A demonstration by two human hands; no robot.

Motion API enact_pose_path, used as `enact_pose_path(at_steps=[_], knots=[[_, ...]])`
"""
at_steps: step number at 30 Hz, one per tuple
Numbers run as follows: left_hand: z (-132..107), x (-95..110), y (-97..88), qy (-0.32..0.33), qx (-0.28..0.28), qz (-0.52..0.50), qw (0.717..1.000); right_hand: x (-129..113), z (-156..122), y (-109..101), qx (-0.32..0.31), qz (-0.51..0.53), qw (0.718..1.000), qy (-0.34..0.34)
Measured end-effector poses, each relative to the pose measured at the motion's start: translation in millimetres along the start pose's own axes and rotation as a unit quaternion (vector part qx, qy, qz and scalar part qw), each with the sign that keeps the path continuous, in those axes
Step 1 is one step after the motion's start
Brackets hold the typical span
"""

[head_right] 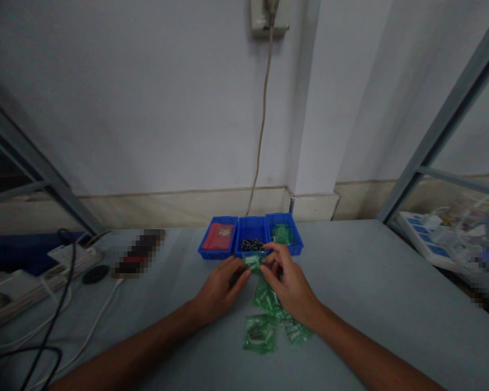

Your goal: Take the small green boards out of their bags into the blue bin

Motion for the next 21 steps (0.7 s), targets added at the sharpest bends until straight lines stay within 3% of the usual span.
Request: enact_pose_path(at_steps=[21], knots=[[-1.1,-1.5,1.3,-0.004,-0.003,-0.003,1.0,2.2,0.2,0.4,-0.004,0.005,1.0,0.013]])
Point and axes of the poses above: each hand's wrist, its own z-axis towards the middle knuckle, its own y-axis out of the palm, x = y × z, the point moved 7 cm from there along z, towards the middle knuckle, and after that the axes turned 10 degrees about y, right-handed, at the moved point
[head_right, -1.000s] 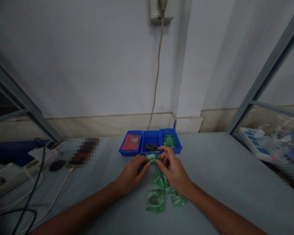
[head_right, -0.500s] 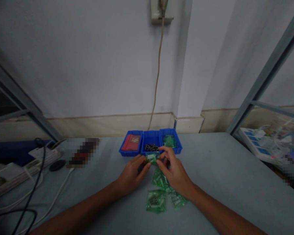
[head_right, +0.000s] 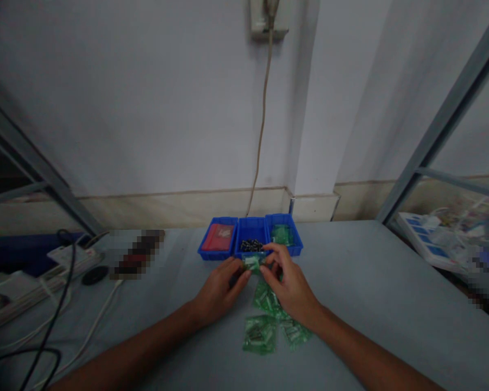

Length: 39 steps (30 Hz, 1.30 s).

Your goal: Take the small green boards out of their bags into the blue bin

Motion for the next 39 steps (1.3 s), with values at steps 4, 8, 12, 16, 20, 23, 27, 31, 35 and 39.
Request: enact_pose_path(at_steps=[4,8,12,16,20,23,27,31,35,39], knots=[[-0.1,-0.9,0.7,0.002,0.002,0.005,1.0,-0.6,0.3,0.5,-0.005,0.004,1.0,-0.004],[0.0,-0.5,-0.3,0.002,0.006,0.005,1.0,-2.6,-0.1,0.6,-0.003,0.006,1.0,-0.007],[0.3,0.4,-0.9,0.002,0.004,0.003,1.0,-2.4,-0.2,0.4,0.002,0.0,1.0,-0.009],[0.2,0.6,-0.8,0.0,0.004,0.004,1.0,-1.4,0.0,0.3,0.002,-0.001,1.0,-0.006],[0.4,1.1,-1.0,0.002,0.008,-0.001,1.0,-1.3,-0.3,0.4,-0.001,0.004,1.0,0.001],[0.8,1.8,-1.5,0.007,0.011,-0.003,1.0,-1.0,-0.2,1.1,-0.004,0.006,1.0,0.003],[0.8,1.5,-1.6,0.005,0.013,0.001,1.0,-1.5,0.6,1.3,-0.003,0.007,1.0,-0.004],[0.5,0.2,-0.4,-0.004,0.004,0.001,1.0,-2.3,0.7,0.6,0.001,-0.001,1.0,-0.006],[0.0,-0.6,0.3,-0.007,-0.001,-0.001,1.0,-2.2,-0.7,-0.2,0.002,-0.003,1.0,-0.008],[-0.1,-0.6,0.0,-0.003,0.001,-0.001,1.0,-1.1,-1.0,-0.4,0.002,-0.004,1.0,-0.004]])
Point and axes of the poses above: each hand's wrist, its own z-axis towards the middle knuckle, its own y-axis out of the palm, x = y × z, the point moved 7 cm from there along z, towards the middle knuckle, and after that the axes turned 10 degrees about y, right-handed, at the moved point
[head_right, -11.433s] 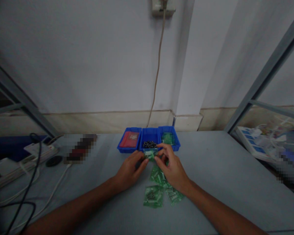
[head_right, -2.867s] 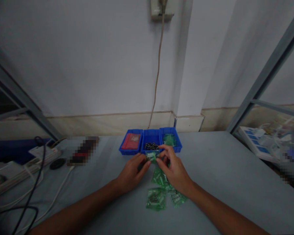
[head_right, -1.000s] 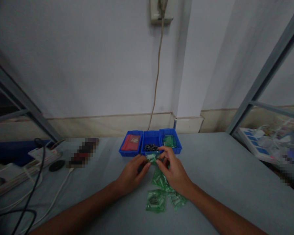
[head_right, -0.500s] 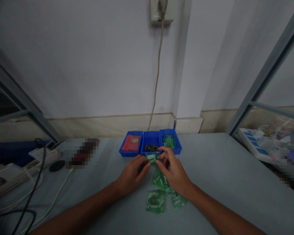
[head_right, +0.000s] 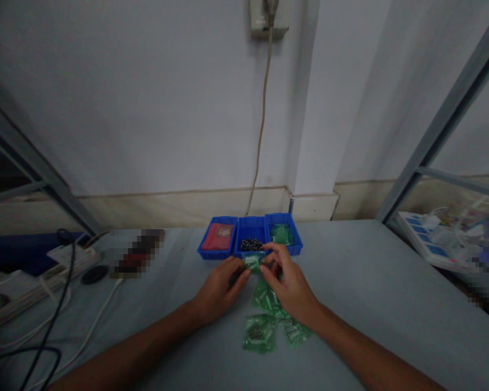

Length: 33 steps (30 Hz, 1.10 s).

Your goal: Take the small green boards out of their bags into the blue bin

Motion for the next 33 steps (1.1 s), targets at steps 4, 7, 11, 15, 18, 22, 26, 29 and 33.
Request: enact_pose_path(at_steps=[4,7,11,15,18,22,26,29,33], knots=[[0.4,-0.2,-0.4,-0.002,0.001,-0.004,1.0,-0.6,0.4,0.1,-0.001,0.001,1.0,0.006],[0.7,1.0,-1.1,0.001,0.003,-0.003,1.0,-1.3,0.6,0.3,-0.001,0.0,1.0,0.004],[0.5,2.2,-2.1,0.006,0.007,0.001,1.0,-0.4,0.8,0.9,-0.003,0.0,1.0,0.002],[0.1,2.5,-2.3,0.01,0.012,0.005,1.0,0.5,1.2,1.4,-0.007,0.004,1.0,0.0],[0.3,2.4,-1.4,0.01,0.01,0.006,1.0,0.6,1.6,1.0,-0.005,0.002,1.0,-0.002],[0.8,2.5,-1.3,0.01,0.008,0.006,1.0,0.4,1.7,1.1,-0.005,0.0,1.0,-0.005],[1.1,3.4,-1.7,0.012,0.006,0.006,1.0,-0.2,1.6,1.0,-0.005,-0.003,1.0,-0.002],[1.0,3.2,-1.7,0.01,0.005,0.007,1.0,-0.3,1.4,0.7,-0.001,-0.004,1.0,-0.007],[1.1,1.9,-1.3,0.004,0.008,0.001,1.0,3.4,0.9,1.5,0.0,0.002,1.0,-0.006]])
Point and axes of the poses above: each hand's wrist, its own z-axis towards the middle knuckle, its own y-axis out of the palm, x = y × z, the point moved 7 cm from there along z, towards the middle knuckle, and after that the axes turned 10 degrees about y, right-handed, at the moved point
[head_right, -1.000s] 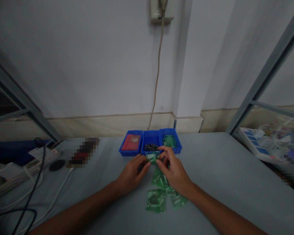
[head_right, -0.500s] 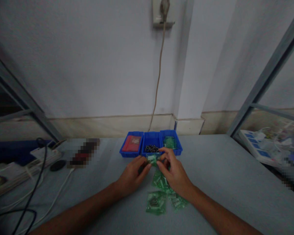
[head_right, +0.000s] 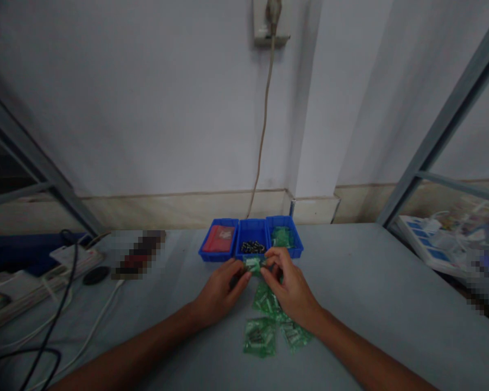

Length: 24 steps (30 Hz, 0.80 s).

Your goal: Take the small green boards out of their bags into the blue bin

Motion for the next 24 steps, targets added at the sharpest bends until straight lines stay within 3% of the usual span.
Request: enact_pose_path(at_steps=[24], knots=[[-0.2,-4.6,1.4,-0.022,0.0,-0.021,1.0,-3.6,1.0,0.1,-0.014,-0.041,0.999,0.001]])
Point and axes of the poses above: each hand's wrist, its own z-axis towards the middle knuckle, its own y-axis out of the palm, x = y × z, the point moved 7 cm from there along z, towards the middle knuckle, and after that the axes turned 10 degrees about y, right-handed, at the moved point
